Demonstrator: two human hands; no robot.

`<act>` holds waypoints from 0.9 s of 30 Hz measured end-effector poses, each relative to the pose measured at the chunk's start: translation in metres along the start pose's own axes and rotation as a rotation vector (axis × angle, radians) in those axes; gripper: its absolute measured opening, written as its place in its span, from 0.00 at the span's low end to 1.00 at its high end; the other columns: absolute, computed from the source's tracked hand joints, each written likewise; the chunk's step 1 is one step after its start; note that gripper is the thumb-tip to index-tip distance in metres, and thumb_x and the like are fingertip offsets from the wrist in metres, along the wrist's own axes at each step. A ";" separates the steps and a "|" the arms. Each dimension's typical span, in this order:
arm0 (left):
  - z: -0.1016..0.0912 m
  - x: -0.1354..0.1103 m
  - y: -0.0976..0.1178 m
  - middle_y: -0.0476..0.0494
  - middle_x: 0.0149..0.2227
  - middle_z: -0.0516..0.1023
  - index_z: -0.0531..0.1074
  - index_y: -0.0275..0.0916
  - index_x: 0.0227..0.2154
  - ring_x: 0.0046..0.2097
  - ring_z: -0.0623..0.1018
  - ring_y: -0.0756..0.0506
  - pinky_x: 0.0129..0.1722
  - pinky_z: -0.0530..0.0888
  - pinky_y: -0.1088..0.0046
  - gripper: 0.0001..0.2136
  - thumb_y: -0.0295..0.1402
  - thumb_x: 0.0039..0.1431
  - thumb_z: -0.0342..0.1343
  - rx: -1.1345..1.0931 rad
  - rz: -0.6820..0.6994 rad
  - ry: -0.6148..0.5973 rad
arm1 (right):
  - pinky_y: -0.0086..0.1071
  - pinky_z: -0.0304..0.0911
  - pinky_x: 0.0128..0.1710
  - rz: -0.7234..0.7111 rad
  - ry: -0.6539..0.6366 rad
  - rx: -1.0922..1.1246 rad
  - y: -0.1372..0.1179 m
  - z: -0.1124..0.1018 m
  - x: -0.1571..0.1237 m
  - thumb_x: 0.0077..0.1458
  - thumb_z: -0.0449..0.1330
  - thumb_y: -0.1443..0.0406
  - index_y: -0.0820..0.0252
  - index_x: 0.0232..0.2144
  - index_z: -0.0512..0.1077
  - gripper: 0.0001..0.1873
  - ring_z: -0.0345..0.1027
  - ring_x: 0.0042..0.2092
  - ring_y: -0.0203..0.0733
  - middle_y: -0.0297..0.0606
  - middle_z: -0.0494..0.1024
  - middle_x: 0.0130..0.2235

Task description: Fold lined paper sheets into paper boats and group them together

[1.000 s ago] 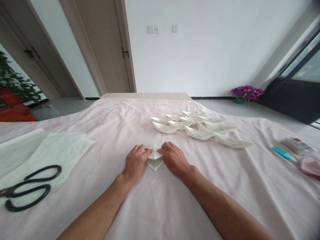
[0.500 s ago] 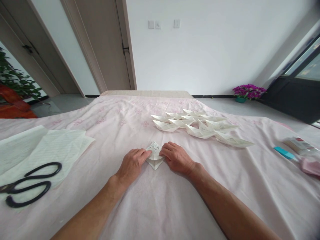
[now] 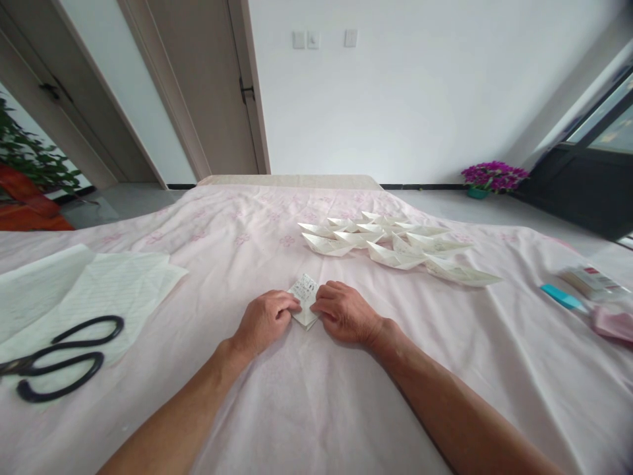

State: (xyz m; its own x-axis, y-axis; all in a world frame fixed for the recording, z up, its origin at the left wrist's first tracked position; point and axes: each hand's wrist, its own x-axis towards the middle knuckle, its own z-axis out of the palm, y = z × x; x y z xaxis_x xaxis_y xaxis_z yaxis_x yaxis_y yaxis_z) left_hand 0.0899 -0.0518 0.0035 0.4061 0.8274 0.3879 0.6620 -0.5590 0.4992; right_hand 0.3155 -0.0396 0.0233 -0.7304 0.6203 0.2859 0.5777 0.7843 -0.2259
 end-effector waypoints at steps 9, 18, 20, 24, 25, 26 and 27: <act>0.014 0.008 0.008 0.36 0.60 0.69 0.68 0.38 0.56 0.62 0.68 0.41 0.61 0.65 0.58 0.19 0.33 0.64 0.51 0.201 0.076 -0.047 | 0.31 0.57 0.41 0.153 0.073 -0.034 -0.001 0.007 0.001 0.51 0.53 0.74 0.58 0.33 0.75 0.13 0.63 0.38 0.40 0.38 0.73 0.35; 0.026 0.014 0.003 0.34 0.66 0.60 0.58 0.36 0.63 0.68 0.57 0.38 0.65 0.55 0.54 0.24 0.39 0.68 0.45 0.355 0.128 -0.163 | 0.35 0.54 0.45 0.278 0.092 -0.148 -0.002 0.003 0.003 0.61 0.55 0.66 0.56 0.39 0.76 0.09 0.62 0.44 0.43 0.39 0.74 0.41; 0.026 0.016 0.005 0.35 0.67 0.58 0.57 0.36 0.64 0.68 0.56 0.38 0.65 0.53 0.54 0.25 0.40 0.68 0.44 0.380 0.121 -0.192 | 0.36 0.54 0.45 0.295 0.073 -0.173 -0.003 0.004 0.003 0.62 0.54 0.64 0.56 0.40 0.75 0.10 0.62 0.45 0.44 0.39 0.75 0.43; 0.025 0.021 0.008 0.35 0.68 0.54 0.55 0.34 0.65 0.69 0.53 0.38 0.66 0.52 0.54 0.26 0.42 0.69 0.41 0.442 0.071 -0.275 | 0.37 0.54 0.44 0.340 0.039 -0.257 -0.006 0.005 0.005 0.66 0.50 0.63 0.55 0.43 0.74 0.12 0.62 0.46 0.46 0.39 0.75 0.44; 0.026 0.023 0.009 0.35 0.69 0.53 0.54 0.33 0.65 0.69 0.52 0.38 0.66 0.51 0.54 0.27 0.42 0.68 0.40 0.458 0.061 -0.292 | 0.38 0.54 0.43 0.351 0.029 -0.281 -0.007 0.005 0.006 0.66 0.50 0.63 0.56 0.43 0.73 0.12 0.62 0.46 0.46 0.40 0.75 0.45; 0.027 0.025 0.009 0.35 0.69 0.52 0.53 0.33 0.66 0.70 0.51 0.38 0.66 0.51 0.54 0.28 0.43 0.68 0.40 0.473 0.052 -0.304 | 0.38 0.54 0.43 0.359 0.018 -0.304 -0.008 0.006 0.006 0.66 0.50 0.63 0.56 0.44 0.72 0.12 0.62 0.46 0.47 0.40 0.75 0.45; 0.028 0.027 0.009 0.35 0.69 0.51 0.52 0.32 0.66 0.70 0.50 0.38 0.66 0.50 0.54 0.29 0.45 0.68 0.39 0.485 0.045 -0.313 | 0.39 0.54 0.43 0.366 0.010 -0.324 -0.009 0.007 0.007 0.66 0.50 0.63 0.56 0.44 0.72 0.11 0.61 0.47 0.48 0.40 0.74 0.46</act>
State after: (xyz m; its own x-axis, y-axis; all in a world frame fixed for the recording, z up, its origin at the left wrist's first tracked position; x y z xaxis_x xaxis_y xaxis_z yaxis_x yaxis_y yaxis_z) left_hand 0.1243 -0.0331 -0.0031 0.5586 0.8213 0.1159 0.8229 -0.5663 0.0470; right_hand 0.3027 -0.0425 0.0213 -0.4555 0.8542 0.2509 0.8808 0.4733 -0.0125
